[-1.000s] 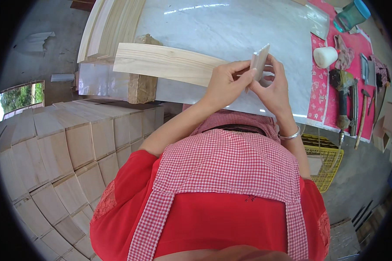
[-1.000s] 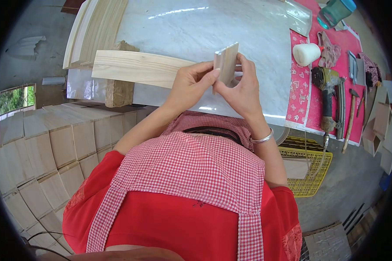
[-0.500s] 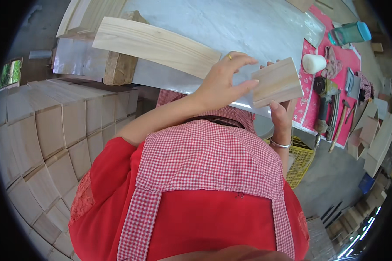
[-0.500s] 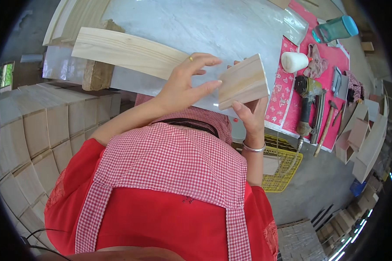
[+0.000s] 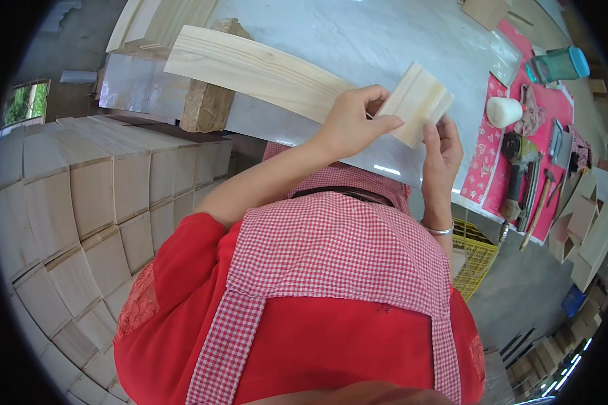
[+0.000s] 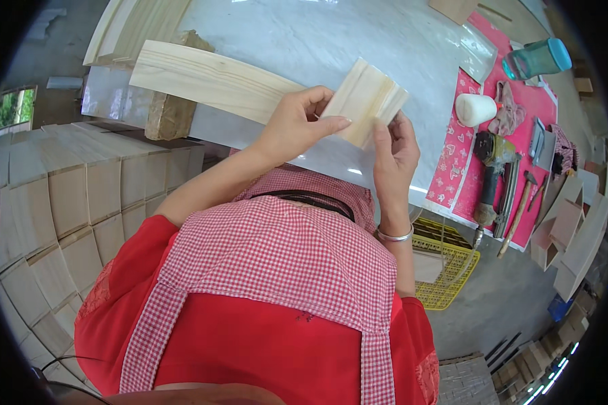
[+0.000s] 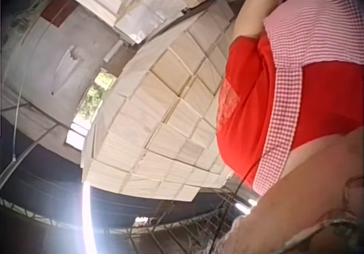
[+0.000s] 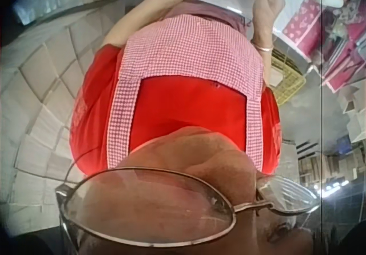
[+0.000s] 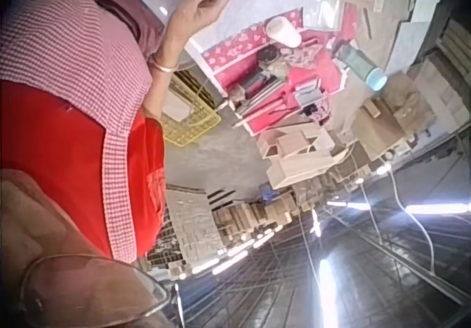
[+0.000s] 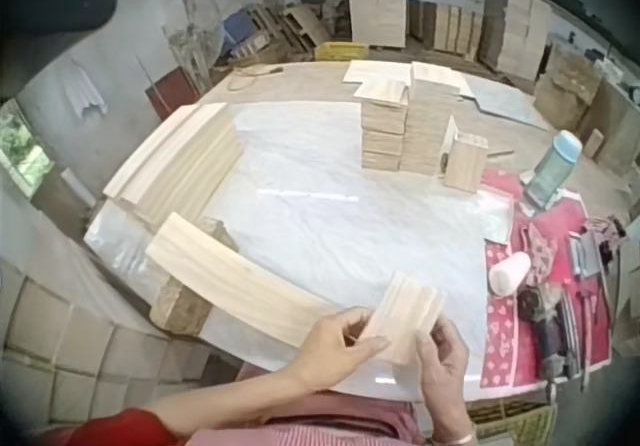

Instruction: Assemble small wooden boxes by gluing edges and securing them with a pneumatic nail gun.

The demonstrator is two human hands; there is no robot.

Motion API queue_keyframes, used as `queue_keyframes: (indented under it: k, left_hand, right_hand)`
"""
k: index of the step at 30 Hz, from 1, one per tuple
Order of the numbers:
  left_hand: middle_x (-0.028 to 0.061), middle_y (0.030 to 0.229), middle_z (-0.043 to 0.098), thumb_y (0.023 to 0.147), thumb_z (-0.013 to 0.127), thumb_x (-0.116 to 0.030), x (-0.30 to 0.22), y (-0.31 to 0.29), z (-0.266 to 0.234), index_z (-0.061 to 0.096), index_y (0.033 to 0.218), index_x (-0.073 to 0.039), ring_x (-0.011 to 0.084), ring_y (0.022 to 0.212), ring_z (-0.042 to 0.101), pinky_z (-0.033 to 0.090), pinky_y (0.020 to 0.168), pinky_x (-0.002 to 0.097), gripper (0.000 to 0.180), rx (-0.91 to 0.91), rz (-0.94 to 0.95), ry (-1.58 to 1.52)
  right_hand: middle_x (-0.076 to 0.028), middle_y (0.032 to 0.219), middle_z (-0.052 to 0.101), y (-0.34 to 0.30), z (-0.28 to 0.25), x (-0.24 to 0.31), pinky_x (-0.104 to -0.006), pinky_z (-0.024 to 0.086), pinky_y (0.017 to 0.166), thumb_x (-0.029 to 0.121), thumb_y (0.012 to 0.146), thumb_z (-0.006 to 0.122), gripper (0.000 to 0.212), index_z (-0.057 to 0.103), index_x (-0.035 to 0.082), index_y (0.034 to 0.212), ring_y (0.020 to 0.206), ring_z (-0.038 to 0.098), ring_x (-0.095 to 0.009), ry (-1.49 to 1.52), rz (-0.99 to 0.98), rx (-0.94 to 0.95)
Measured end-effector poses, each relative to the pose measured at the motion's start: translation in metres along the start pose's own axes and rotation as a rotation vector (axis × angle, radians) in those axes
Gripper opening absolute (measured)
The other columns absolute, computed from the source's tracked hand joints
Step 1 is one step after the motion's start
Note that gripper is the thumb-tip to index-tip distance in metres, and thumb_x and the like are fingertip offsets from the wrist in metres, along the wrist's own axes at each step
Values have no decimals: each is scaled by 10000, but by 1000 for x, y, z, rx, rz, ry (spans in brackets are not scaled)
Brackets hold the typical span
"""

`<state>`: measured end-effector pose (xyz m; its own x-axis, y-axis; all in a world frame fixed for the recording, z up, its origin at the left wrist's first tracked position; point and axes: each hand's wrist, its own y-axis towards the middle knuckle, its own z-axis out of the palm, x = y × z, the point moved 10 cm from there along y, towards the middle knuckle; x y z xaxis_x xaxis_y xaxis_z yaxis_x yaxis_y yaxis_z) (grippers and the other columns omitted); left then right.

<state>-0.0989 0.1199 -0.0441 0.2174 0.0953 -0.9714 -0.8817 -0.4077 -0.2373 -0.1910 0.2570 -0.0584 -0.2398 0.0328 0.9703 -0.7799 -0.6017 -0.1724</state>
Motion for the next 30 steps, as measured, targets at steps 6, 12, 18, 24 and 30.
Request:
queue_keyframes:
  k: [6,12,18,24,30]
  left_hand:
    - [79,943,675,797,743,-120,-38,-18,0,635,1041,-27,206,775,650,502,675,291,282,-188,393,576]
    - [105,1132,613,682,832,-311,-59,-29,4,581,1202,-76,281,1065,594,469,908,419,623,30,639,1056]
    - [129,1260,528,626,854,-386,-33,-8,-20,506,1322,-101,304,1216,495,383,1027,455,829,250,619,1599]
    - [155,1218,531,577,866,-386,-51,4,-30,508,1295,-78,338,1127,530,424,960,450,860,305,465,1316]
    - [153,1171,530,536,859,-386,-111,-8,-31,524,1250,-60,349,1054,537,436,918,444,854,135,612,1047]
  right_hand:
    - [-162,1243,560,2,18,11,-316,504,845,272,813,781,771,400,-92,1376,1073,585,-215,-343,-57,-57]
    - [-176,1315,520,2,9,20,-368,538,867,168,715,821,861,367,-42,1414,1158,553,-265,-341,-84,19]
    - [-172,1377,478,-6,11,32,-394,542,904,96,666,796,922,322,14,1452,1258,500,-296,-471,-214,133]
    - [-145,1410,449,-5,34,31,-403,537,930,61,667,747,903,316,56,1460,1305,468,-292,-480,-251,259]
    - [-124,1404,447,11,65,28,-418,531,940,34,665,713,868,335,74,1446,1290,478,-291,-450,-310,381]
